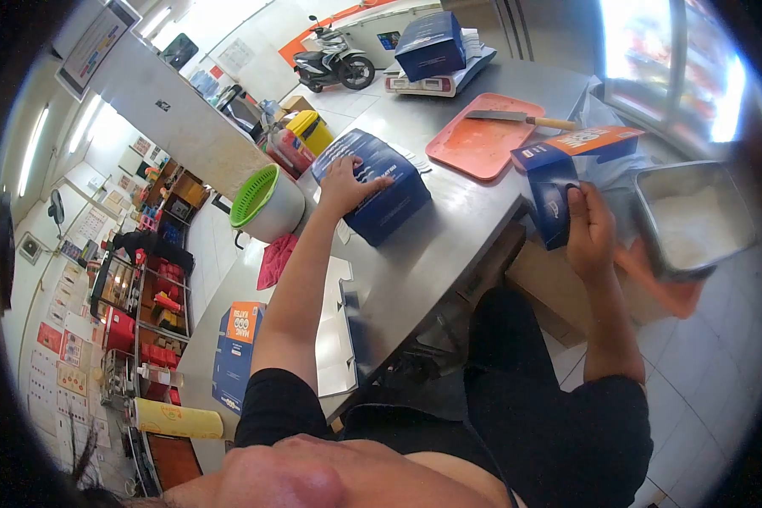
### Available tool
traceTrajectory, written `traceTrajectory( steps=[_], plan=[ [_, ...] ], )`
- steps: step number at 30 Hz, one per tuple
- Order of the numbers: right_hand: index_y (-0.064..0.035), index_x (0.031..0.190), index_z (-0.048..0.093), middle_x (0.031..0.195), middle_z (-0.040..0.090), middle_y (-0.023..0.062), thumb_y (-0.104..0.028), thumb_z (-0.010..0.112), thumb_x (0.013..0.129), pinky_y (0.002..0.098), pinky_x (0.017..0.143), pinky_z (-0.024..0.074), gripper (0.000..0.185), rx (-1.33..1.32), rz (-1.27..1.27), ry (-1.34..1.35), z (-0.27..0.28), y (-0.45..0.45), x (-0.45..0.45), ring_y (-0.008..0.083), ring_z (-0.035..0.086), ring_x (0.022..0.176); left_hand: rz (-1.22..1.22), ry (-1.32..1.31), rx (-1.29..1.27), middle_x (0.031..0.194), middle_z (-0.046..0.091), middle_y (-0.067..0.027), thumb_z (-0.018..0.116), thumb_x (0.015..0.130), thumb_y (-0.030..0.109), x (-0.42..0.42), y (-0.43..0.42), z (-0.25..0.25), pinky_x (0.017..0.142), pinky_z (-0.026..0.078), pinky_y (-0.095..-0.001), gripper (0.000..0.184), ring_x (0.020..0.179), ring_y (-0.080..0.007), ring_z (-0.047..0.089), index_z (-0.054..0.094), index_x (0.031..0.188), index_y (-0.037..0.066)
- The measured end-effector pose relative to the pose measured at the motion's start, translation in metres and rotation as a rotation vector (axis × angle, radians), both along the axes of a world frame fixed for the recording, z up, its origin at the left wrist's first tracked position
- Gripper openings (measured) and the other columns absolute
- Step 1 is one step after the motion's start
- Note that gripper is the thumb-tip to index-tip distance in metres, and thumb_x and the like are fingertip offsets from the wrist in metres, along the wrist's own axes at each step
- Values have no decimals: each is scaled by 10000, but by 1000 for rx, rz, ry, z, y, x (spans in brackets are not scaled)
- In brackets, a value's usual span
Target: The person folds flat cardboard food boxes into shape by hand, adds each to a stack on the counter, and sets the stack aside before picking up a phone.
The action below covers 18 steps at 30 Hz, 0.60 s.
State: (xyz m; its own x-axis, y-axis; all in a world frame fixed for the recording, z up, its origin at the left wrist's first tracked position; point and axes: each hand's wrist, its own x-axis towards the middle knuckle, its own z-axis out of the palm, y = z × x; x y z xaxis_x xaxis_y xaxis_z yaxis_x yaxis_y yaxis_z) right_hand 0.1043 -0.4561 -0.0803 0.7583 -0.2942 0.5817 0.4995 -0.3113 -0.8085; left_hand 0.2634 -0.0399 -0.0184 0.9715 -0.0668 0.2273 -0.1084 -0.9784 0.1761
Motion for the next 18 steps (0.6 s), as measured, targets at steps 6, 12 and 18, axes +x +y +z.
traceTrajectory(
  steps=[6,12,18],
  plan=[
    [-14,1084,639,882,598,10,-259,492,1113,253,713,447,288,57,18,-5,2,-2,3,83,509,792,-99,436,149,1371,563,-253,939,458,691,-16,-1,36,1113,423,-387,1241,1309,-358,542,551,1347,-83],
    [-20,1103,652,870,611,-1,-245,495,1112,228,705,440,274,58,25,-43,14,1,2,67,525,795,-44,286,69,1300,604,-224,946,502,651,-59,-21,40,1073,457,-415,1155,1279,-359,559,539,1318,-58],
    [-8,1122,653,890,632,9,-245,499,1110,229,701,457,283,29,49,-127,35,12,2,59,542,782,-7,-71,240,1251,607,-147,909,655,498,-151,-90,25,1026,431,-445,799,1254,-306,550,573,1201,21]
  ],
)
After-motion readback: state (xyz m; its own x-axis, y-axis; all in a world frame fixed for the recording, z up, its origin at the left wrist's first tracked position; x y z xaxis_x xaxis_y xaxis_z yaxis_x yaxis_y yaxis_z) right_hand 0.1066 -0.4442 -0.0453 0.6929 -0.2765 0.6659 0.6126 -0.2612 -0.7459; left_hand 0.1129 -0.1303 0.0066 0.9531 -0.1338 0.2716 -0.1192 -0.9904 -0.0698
